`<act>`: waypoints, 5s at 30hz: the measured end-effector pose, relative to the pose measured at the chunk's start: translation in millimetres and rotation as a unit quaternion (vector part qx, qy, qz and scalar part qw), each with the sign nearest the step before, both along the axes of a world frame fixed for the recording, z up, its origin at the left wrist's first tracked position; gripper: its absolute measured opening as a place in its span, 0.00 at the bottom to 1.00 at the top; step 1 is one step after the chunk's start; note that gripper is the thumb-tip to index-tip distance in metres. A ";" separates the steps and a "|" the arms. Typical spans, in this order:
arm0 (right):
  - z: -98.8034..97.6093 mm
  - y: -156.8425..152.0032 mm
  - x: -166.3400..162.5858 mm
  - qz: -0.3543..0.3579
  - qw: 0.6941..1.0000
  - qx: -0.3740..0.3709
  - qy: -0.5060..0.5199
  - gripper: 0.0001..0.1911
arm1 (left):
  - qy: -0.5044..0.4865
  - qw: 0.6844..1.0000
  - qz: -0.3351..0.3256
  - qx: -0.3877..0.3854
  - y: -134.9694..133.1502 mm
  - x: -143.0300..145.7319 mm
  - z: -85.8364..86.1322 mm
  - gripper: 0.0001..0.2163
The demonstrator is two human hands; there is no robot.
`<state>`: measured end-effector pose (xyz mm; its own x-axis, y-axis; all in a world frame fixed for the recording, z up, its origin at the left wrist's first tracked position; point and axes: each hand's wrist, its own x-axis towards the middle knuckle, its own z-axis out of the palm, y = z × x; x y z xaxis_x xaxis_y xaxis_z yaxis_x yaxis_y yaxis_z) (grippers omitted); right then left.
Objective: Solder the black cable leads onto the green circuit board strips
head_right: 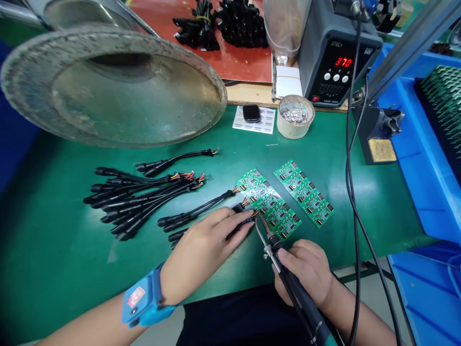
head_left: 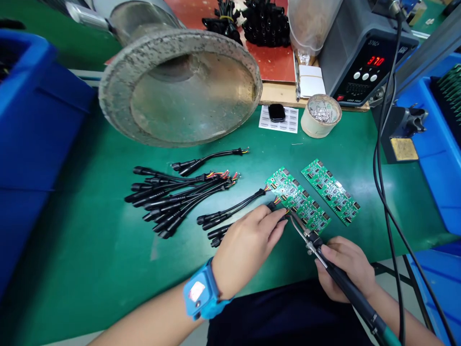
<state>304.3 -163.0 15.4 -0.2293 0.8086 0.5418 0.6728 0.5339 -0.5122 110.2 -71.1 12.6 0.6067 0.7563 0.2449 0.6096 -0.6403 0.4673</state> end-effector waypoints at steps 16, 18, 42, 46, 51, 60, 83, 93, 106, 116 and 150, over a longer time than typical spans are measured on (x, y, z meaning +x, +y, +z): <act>2.5 1.8 -0.9 -0.004 1.000 -0.015 0.006 0.28 | 0.027 0.999 -0.003 0.020 0.1 3.1 2.9 0.12; 2.6 1.6 -0.7 -0.002 1.000 -0.015 0.006 0.27 | 0.026 0.999 -0.002 0.022 0.0 2.6 2.4 0.12; 1.6 1.3 -0.3 -0.013 0.999 -0.036 0.030 0.25 | 0.018 0.999 -0.012 -0.024 2.9 -0.1 3.8 0.11; 2.7 2.4 -1.4 -0.020 0.999 -0.036 0.022 0.24 | 0.018 1.000 -0.009 -0.022 2.4 0.9 3.4 0.11; 2.8 2.4 -1.4 -0.014 0.999 -0.036 0.022 0.25 | 0.030 1.000 -0.007 -0.006 0.8 1.3 3.2 0.12; 2.3 1.3 -0.2 -0.007 0.999 -0.033 0.019 0.26 | 0.045 0.999 -0.005 0.027 0.5 2.1 3.9 0.14; -0.8 -4.4 4.0 -0.023 0.991 -0.047 0.120 0.28 | 0.071 0.996 0.000 0.048 -1.7 1.3 3.4 0.13; 5.6 4.8 1.2 0.006 0.999 -0.043 0.031 0.23 | 0.066 0.998 -0.003 0.019 2.3 -0.6 3.9 0.12; 8.1 6.1 -1.8 -0.001 0.999 -0.031 0.035 0.21 | 0.073 0.997 -0.001 0.034 2.9 -2.2 4.3 0.13; 8.6 5.6 -1.3 -0.004 0.999 -0.036 0.036 0.22 | 0.082 0.995 -0.005 0.051 1.6 -0.6 5.2 0.14; 12.0 5.2 -1.5 -0.017 0.998 -0.044 0.046 0.24 | 0.082 0.995 -0.004 0.054 1.6 1.8 6.3 0.12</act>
<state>302.8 -157.9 27.4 -0.1524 0.8607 0.4858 0.6379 0.4611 -0.6168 112.0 -69.5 18.9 0.6514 0.7258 0.2212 0.6661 -0.6866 0.2912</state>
